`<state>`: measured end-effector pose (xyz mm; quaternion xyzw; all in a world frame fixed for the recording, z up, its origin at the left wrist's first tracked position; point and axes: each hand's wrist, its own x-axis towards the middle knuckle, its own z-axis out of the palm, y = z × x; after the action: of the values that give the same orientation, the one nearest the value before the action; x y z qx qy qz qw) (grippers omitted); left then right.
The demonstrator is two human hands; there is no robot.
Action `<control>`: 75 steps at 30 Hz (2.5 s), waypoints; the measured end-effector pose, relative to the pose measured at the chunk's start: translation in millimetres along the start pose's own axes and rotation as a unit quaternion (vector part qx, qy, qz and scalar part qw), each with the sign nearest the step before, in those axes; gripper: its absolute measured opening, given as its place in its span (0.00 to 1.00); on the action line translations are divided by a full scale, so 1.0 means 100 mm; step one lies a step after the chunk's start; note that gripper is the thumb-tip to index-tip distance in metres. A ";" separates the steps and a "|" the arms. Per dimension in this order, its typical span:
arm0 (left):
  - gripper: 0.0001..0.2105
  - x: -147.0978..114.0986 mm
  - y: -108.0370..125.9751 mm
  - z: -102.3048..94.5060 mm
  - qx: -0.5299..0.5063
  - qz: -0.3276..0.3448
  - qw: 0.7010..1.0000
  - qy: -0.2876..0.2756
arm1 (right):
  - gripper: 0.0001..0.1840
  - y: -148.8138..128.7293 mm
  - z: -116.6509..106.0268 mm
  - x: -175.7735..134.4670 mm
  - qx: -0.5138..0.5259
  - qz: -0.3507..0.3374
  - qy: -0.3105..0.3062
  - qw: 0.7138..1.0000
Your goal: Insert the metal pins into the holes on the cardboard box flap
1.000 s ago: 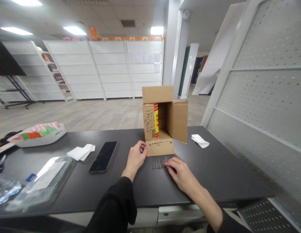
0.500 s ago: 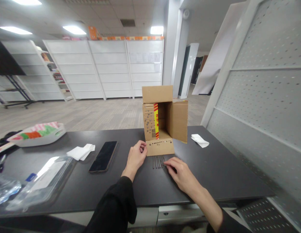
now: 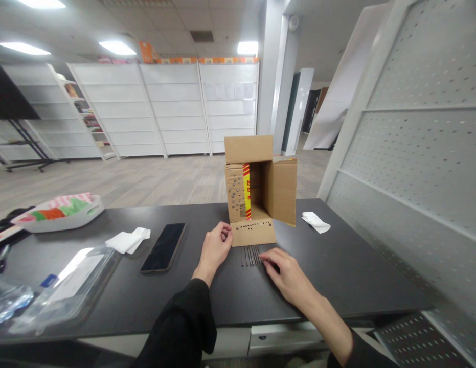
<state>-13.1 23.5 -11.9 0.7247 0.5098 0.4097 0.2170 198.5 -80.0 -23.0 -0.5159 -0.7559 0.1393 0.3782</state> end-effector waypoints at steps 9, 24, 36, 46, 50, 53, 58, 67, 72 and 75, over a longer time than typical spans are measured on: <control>0.05 0.02 -0.05 0.03 0.003 0.003 1.000 0.004 | 0.09 -0.09 -0.28 0.27 -0.046 0.055 -0.010 0.997; 0.05 0.01 -0.05 0.02 -0.006 -0.002 1.000 -0.003 | 0.10 0.10 -0.12 0.92 -0.147 0.059 0.026 0.987; 0.06 0.01 -0.01 0.01 -0.011 -0.004 1.000 -0.003 | 0.09 0.08 -0.03 0.96 -0.203 0.089 0.033 0.974; 0.05 0.01 -0.01 0.01 -0.009 -0.007 1.000 -0.006 | 0.08 0.02 -0.03 0.98 -0.271 0.082 0.012 0.959; 0.06 0.01 -0.01 0.01 -0.010 -0.006 1.000 -0.005 | 0.08 -0.02 -0.04 1.00 -0.290 0.085 -0.006 0.953; 0.05 0.01 -0.01 0.01 -0.008 -0.004 1.000 -0.004 | 0.09 -0.03 -0.04 1.02 -0.296 0.085 -0.012 0.951; 0.06 0.00 -0.02 0.01 -0.011 -0.005 1.000 -0.003 | 0.09 -0.04 -0.05 1.03 -0.301 0.085 -0.012 0.950; 0.06 0.00 -0.01 0.01 -0.010 -0.008 1.000 0.000 | 0.08 -0.13 -0.09 1.02 -0.281 0.103 0.002 0.954; 0.05 0.01 -0.03 0.02 -0.010 -0.005 1.000 -0.002 | 0.07 -0.12 -0.07 1.01 -0.247 0.095 0.012 0.964; 0.05 0.01 -0.04 0.03 -0.011 -0.002 1.000 0.000 | 0.06 -0.11 -0.06 1.00 -0.234 0.086 0.017 0.968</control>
<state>-13.0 26.3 -15.9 0.7213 0.5069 0.4144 0.2260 177.5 2.4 30.1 -0.6556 -0.7136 -0.0177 0.2464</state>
